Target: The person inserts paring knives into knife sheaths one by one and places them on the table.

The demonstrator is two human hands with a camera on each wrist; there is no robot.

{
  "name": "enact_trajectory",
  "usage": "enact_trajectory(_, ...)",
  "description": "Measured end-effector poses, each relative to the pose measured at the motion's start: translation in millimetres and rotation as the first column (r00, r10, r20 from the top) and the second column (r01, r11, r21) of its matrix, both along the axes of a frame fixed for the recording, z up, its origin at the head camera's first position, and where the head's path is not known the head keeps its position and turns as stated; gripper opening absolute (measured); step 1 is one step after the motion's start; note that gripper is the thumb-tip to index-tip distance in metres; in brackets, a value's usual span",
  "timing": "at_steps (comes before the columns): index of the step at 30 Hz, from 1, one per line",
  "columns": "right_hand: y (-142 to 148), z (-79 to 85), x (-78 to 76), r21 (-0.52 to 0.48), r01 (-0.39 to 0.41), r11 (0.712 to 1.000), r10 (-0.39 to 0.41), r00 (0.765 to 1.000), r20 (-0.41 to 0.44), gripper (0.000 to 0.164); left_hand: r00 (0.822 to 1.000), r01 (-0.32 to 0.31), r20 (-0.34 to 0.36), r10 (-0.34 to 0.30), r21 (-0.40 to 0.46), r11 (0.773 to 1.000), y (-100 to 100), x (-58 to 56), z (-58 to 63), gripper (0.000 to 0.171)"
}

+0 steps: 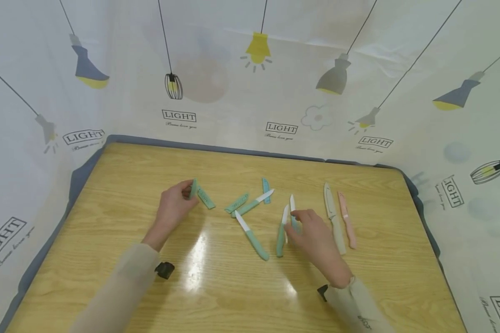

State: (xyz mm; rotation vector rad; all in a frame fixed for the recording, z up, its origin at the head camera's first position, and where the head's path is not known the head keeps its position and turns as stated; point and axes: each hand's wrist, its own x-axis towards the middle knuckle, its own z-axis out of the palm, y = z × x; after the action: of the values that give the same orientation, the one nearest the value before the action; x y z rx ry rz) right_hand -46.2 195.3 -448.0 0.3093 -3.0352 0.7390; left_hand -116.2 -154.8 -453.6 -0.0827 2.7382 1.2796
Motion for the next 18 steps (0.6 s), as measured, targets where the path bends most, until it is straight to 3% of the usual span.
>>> enact_trajectory(9, -41.1, -7.0, 0.8, 0.062, -0.073, 0.995, 0.073, 0.997, 0.013, 0.042, 1.0, -0.017, 0.017, 0.015, 0.154, 0.988, 13.9, 6.4, 4.0, 0.055)
enact_trajectory(18, -70.3, -20.3, 1.1, 0.099, -0.111, 0.989, 0.099, 0.988, 0.12, 0.048, 0.999, -0.04, 0.023, 0.036, 0.179, 0.983, 21.4, 11.7, 1.9, 0.056)
